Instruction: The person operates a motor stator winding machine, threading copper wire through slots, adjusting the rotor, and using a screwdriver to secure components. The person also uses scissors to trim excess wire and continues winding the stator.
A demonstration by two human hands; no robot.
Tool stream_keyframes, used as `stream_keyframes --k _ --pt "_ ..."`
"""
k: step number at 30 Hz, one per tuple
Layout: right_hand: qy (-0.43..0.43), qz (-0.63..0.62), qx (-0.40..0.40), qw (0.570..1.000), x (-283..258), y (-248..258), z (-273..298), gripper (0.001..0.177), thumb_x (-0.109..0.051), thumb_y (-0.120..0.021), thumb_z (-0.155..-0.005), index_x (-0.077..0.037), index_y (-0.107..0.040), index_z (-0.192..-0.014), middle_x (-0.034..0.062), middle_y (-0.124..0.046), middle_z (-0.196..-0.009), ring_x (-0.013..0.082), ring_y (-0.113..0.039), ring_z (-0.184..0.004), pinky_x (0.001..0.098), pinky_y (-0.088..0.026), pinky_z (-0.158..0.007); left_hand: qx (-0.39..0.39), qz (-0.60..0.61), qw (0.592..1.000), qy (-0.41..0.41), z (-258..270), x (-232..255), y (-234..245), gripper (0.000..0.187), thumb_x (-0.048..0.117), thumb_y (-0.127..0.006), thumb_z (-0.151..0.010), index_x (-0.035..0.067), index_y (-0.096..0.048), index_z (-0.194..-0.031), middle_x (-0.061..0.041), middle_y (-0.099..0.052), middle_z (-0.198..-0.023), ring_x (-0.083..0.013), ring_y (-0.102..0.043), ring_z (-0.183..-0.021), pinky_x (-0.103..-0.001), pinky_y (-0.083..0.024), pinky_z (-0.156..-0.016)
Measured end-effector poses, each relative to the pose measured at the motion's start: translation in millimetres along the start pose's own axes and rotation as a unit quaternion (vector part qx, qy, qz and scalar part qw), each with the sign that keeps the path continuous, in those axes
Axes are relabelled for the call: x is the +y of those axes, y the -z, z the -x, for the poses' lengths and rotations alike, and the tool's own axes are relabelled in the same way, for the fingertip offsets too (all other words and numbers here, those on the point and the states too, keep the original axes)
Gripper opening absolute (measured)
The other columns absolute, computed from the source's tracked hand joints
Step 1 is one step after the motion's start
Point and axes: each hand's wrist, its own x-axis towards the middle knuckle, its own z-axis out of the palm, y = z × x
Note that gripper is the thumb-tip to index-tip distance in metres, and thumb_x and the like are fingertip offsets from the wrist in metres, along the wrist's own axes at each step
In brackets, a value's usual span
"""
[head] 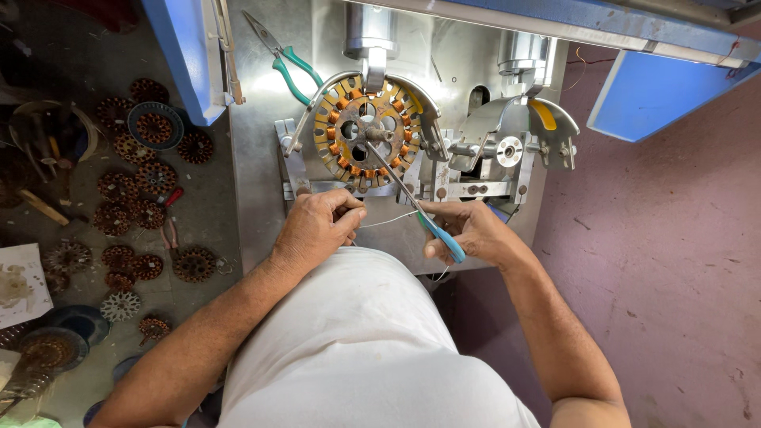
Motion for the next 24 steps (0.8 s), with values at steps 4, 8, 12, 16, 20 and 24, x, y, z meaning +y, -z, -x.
stream_keyframes --k 4,8,12,16,20,24 --pt "-0.006 0.012 0.016 1.000 -9 -4 -5 0.085 -0.018 -0.094 -0.055 -0.004 -0.067 -0.135 0.0016 -0.068 -0.073 0.0120 -0.067 -0.054 0.0272 -0.058 -0.042 -0.001 -0.004 1.000 -0.005 0 -4 0 0.014 0.017 -0.070 -0.093 0.004 -0.074 -0.093 -0.005 -0.076 -0.073 -0.0099 -0.075 -0.060 -0.023 -0.063 -0.055" --pt "-0.023 0.039 0.038 0.998 -14 -5 -8 0.084 -0.017 -0.092 -0.054 -0.005 -0.067 -0.133 0.0029 -0.068 -0.070 0.0128 -0.068 -0.052 0.0274 -0.059 -0.041 -0.014 -0.017 1.000 -0.005 -2 -5 1 0.016 0.019 -0.068 -0.095 0.004 -0.074 -0.093 -0.004 -0.076 -0.073 -0.0080 -0.075 -0.063 -0.022 -0.064 -0.057" --pt "-0.018 0.044 0.010 0.999 -10 0 -1 0.085 -0.018 -0.093 -0.057 -0.004 -0.065 -0.136 0.0030 -0.068 -0.067 0.0122 -0.066 -0.051 0.0271 -0.056 -0.041 -0.033 -0.044 0.998 0.012 1 -4 3 0.016 0.021 -0.070 -0.093 0.005 -0.075 -0.093 -0.004 -0.076 -0.073 -0.0085 -0.074 -0.061 -0.025 -0.062 -0.058" --pt "-0.021 0.199 -0.045 0.979 -7 4 18 0.091 -0.023 -0.095 -0.058 -0.018 -0.060 -0.142 0.0022 -0.070 -0.064 0.0140 -0.065 -0.052 0.0320 -0.048 -0.045 -0.019 -0.077 0.997 -0.001 18 -5 11 0.014 0.021 -0.072 -0.091 0.007 -0.076 -0.092 -0.005 -0.076 -0.073 -0.0136 -0.073 -0.060 -0.031 -0.060 -0.061" --pt "-0.060 0.370 -0.055 0.925 14 -5 32 0.111 -0.022 -0.097 -0.053 -0.039 -0.049 -0.151 0.0031 -0.068 -0.063 0.0190 -0.067 -0.057 0.0430 -0.049 -0.057 0.062 -0.145 0.983 -0.089 35 -11 21 0.013 0.020 -0.075 -0.088 0.008 -0.077 -0.088 -0.005 -0.078 -0.084 -0.0193 -0.074 -0.071 -0.035 -0.059 -0.067" --pt "0.046 0.492 -0.011 0.869 68 -21 19 0.089 -0.021 -0.088 -0.067 -0.040 -0.051 -0.146 0.0053 -0.072 -0.081 0.0235 -0.071 -0.070 0.0415 -0.057 -0.067 0.104 -0.147 0.975 -0.128 55 -9 24 0.012 0.018 -0.075 -0.087 0.008 -0.076 -0.092 -0.006 -0.077 -0.089 -0.0218 -0.075 -0.078 -0.036 -0.060 -0.070"
